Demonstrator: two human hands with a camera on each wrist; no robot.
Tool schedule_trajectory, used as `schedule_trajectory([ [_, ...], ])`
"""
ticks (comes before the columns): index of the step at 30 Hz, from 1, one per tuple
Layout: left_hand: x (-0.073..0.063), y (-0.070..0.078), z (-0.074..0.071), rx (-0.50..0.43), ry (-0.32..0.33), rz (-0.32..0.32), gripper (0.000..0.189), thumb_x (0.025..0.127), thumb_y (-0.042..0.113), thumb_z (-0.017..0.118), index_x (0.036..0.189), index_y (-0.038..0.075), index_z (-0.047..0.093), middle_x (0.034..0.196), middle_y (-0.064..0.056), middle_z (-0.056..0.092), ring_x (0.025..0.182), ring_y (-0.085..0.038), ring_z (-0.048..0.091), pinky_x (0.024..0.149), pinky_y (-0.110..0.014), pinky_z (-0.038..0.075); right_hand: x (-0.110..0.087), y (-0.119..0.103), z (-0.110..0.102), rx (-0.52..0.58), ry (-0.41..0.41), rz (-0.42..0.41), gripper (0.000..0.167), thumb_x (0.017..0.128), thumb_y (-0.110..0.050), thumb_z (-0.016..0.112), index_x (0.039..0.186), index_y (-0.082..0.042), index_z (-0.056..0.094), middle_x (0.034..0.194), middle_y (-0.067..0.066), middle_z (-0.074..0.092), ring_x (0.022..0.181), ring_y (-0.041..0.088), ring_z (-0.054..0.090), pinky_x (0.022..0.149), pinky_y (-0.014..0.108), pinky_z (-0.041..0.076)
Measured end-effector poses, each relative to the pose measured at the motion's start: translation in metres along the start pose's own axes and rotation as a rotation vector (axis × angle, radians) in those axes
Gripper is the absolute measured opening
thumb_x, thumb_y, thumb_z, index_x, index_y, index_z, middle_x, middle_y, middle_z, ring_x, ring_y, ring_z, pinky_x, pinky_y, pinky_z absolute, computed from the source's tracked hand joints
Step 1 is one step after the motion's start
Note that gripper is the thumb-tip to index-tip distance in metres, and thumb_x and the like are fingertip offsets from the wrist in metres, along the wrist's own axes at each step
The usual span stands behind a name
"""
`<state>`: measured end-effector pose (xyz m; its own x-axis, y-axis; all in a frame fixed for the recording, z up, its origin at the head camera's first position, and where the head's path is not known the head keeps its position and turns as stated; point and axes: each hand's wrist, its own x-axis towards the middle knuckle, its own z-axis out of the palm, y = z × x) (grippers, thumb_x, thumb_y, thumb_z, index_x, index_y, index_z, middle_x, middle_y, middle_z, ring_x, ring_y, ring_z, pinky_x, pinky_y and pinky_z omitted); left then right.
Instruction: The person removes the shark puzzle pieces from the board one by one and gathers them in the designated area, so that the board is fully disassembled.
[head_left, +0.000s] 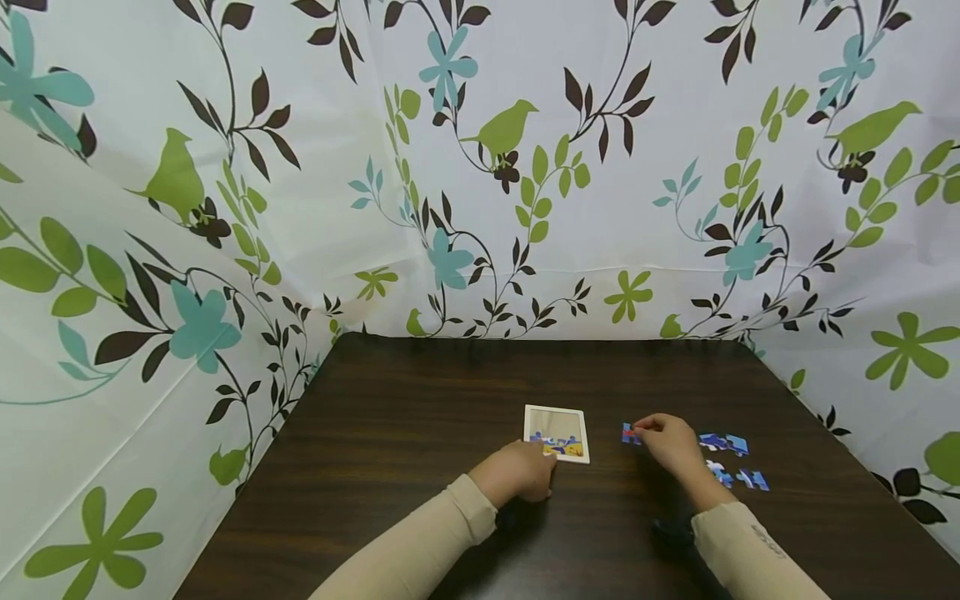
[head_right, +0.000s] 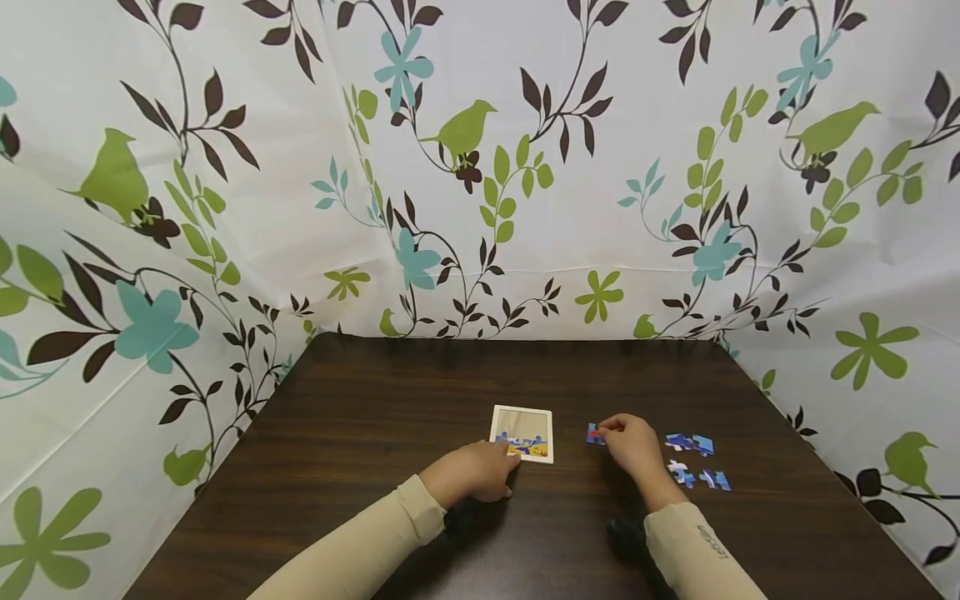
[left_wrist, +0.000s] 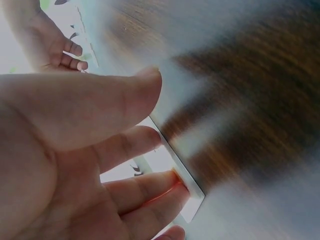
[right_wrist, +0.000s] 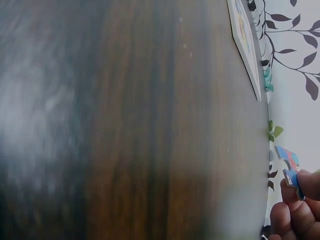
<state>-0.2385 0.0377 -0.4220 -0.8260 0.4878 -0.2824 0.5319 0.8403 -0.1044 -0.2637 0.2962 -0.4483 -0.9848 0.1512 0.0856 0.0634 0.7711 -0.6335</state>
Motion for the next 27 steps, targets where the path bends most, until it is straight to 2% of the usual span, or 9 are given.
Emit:
schedule_trajectory([
  [10, -0.002, -0.001, -0.001, -0.002, -0.008, 0.009, 0.054, 0.091, 0.044, 0.067, 0.140, 0.025, 0.056, 0.146, -0.003, 0.053, 0.131, -0.018, 0.053, 0.112, -0.033, 0.041, -0.002, 0.012, -0.017, -0.022, -0.009, 0.031, 0.027, 0.096, -0.022, 0.060, 0.103, 0.000, 0.073, 0.107, 0.024, 0.069, 0.091, 0.032, 0.062, 0.068, 0.037, 0.047],
  [18, 0.000, -0.002, 0.001, 0.014, 0.000, 0.015, 0.053, 0.092, 0.044, 0.067, 0.140, 0.023, 0.056, 0.145, -0.002, 0.054, 0.133, -0.015, 0.052, 0.113, -0.032, 0.039, -0.007, 0.024, -0.030, -0.004, -0.050, 0.094, 0.033, 0.099, -0.025, 0.055, 0.111, 0.003, 0.069, 0.115, 0.029, 0.064, 0.098, 0.038, 0.061, 0.073, 0.045, 0.049],
  [23, 0.001, -0.001, 0.001, 0.016, 0.006, 0.013, 0.052, 0.092, 0.043, 0.067, 0.139, 0.024, 0.057, 0.143, -0.001, 0.056, 0.131, -0.013, 0.053, 0.112, -0.032, 0.040, -0.009, 0.032, -0.039, 0.010, -0.051, 0.113, 0.036, 0.099, -0.026, 0.054, 0.114, 0.003, 0.068, 0.118, 0.030, 0.062, 0.100, 0.039, 0.060, 0.073, 0.044, 0.049],
  [25, 0.001, -0.001, 0.002, 0.018, 0.007, 0.014, 0.051, 0.092, 0.043, 0.067, 0.138, 0.025, 0.058, 0.142, 0.000, 0.057, 0.130, -0.013, 0.053, 0.112, -0.031, 0.040, -0.010, 0.035, -0.043, -0.001, -0.038, 0.107, 0.036, 0.099, -0.027, 0.054, 0.114, 0.003, 0.069, 0.117, 0.030, 0.063, 0.097, 0.037, 0.060, 0.070, 0.041, 0.049],
  [27, 0.001, -0.001, 0.001, 0.019, 0.005, 0.016, 0.051, 0.092, 0.044, 0.067, 0.138, 0.024, 0.058, 0.142, -0.001, 0.057, 0.130, -0.013, 0.053, 0.112, -0.032, 0.040, -0.011, 0.038, -0.046, 0.009, -0.036, 0.112, 0.037, 0.099, -0.027, 0.054, 0.115, 0.003, 0.068, 0.110, 0.028, 0.064, 0.085, 0.033, 0.060, 0.063, 0.038, 0.048],
])
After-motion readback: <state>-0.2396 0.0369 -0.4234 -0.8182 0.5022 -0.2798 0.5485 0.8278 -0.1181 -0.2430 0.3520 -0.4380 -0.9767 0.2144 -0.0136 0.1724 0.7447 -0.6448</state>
